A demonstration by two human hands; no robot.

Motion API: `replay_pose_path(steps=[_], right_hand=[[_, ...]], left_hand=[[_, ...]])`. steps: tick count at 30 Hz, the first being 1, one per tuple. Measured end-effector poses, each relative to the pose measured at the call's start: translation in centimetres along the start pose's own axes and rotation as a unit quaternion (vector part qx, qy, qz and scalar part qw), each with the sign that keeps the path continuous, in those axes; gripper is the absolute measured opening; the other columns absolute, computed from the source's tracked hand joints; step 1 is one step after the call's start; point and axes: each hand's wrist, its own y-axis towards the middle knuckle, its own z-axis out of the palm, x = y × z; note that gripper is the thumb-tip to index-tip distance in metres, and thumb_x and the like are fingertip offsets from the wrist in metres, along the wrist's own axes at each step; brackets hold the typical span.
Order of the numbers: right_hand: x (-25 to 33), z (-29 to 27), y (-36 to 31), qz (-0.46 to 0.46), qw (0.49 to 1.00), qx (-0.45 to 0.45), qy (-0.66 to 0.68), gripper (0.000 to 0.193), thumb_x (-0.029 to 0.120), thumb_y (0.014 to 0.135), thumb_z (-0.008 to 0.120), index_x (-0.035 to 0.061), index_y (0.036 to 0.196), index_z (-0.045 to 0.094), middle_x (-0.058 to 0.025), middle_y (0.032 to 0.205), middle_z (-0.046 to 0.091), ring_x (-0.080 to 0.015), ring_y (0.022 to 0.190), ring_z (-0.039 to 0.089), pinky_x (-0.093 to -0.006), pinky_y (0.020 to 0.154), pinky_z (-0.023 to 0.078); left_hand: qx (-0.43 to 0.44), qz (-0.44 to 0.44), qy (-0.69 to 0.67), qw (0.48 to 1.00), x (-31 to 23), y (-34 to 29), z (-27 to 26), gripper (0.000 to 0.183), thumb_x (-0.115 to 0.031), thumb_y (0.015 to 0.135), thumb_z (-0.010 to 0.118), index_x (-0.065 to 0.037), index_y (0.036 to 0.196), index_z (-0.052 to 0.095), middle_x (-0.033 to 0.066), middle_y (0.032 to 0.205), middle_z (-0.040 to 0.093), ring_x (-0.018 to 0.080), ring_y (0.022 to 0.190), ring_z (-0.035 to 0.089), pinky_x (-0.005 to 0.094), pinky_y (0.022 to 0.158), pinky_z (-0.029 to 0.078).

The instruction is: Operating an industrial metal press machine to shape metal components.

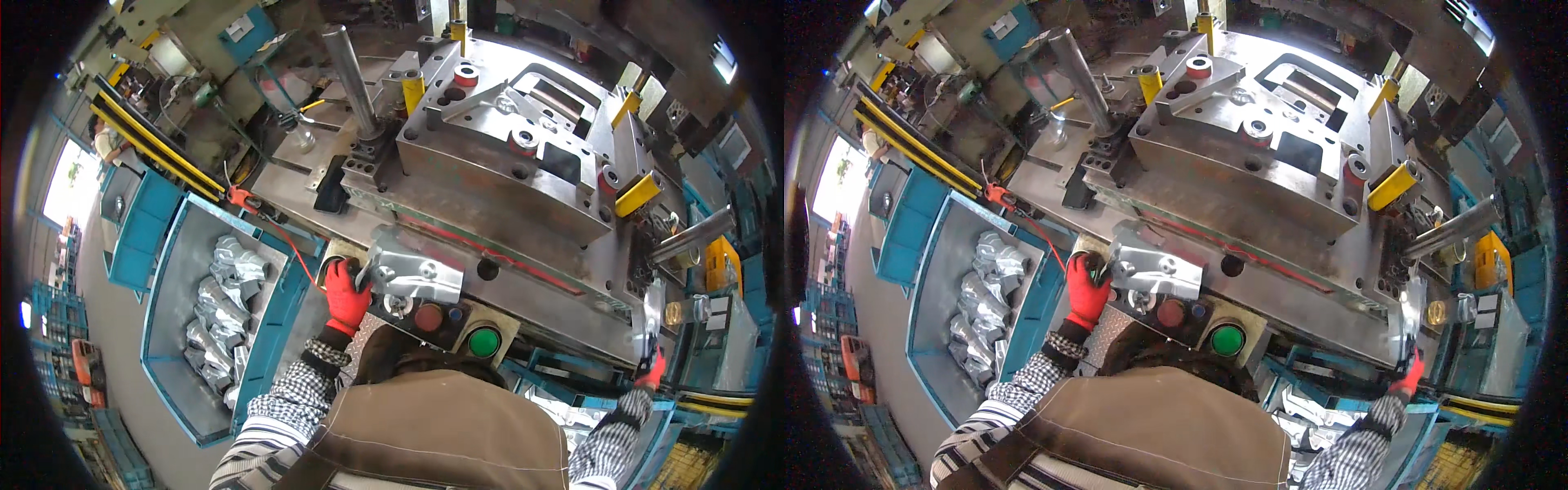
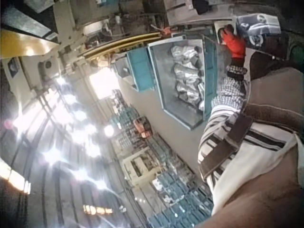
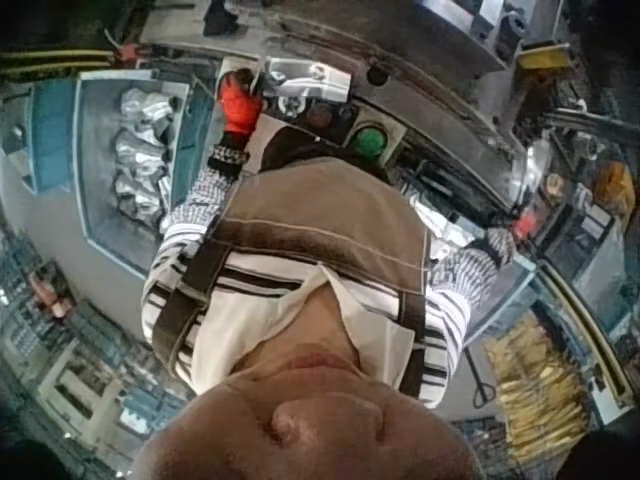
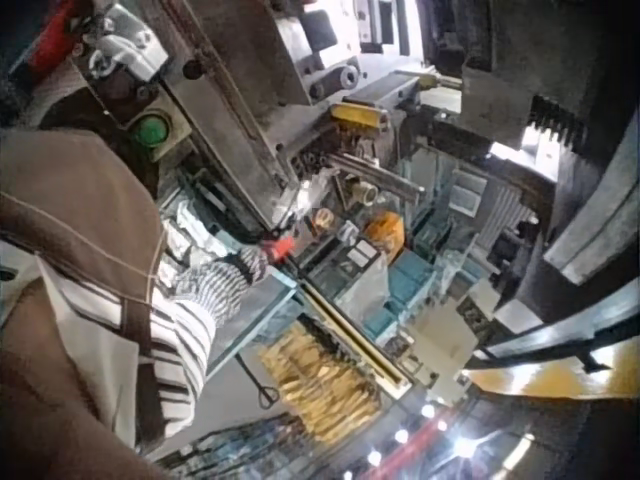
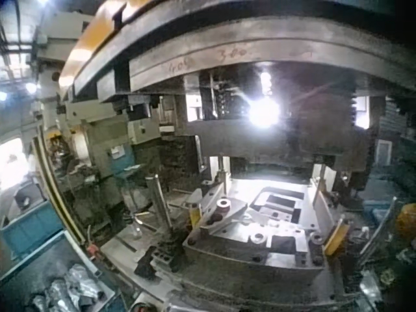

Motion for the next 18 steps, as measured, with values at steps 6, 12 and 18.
replay_pose_path(steps=[6, 12, 18], right_hand=[[0.4, -2.3, -16.6, -0.261, 0.957, 0.029, -0.119, 0.052, 0.024, 0.099, 0.059, 0.0013, 0.146, 0.052, -0.0130, 0.143, 0.057, -0.0260, 0.132, 0.054, -0.0369, 0.113, 0.039], [10.5, 5.8, -21.5, -0.298, 0.912, 0.002, -0.281, 0.049, 0.022, 0.100, 0.057, -0.0014, 0.143, 0.054, -0.0167, 0.149, 0.051, -0.0303, 0.139, 0.048, -0.0409, 0.118, 0.036], [27.4, 29.4, -21.3, -0.319, 0.934, 0.143, -0.077, 0.036, 0.017, 0.101, 0.058, -0.0027, 0.131, 0.061, -0.0117, 0.125, 0.065, -0.0226, 0.117, 0.061, -0.0352, 0.103, 0.046]], left_hand=[[0.070, 0.008, -0.121, 0.990, 2.0, -0.5, 1.3, 0.094, -0.017, 0.077, 0.084, 0.001, 0.154, 0.033, 0.0273, 0.149, 0.044, 0.0435, 0.139, 0.043, 0.0471, 0.115, 0.038], [0.137, -0.018, -0.222, 0.965, 3.3, 1.6, 3.7, 0.082, -0.001, 0.085, 0.070, -0.001, 0.158, 0.032, 0.0208, 0.155, 0.046, 0.0310, 0.145, 0.045, 0.0393, 0.117, 0.039], [0.119, -0.026, -0.312, 0.942, 5.0, 1.5, 4.5, 0.075, 0.004, 0.088, 0.064, -0.003, 0.157, 0.037, 0.0182, 0.156, 0.047, 0.0290, 0.145, 0.046, 0.0387, 0.117, 0.039]])
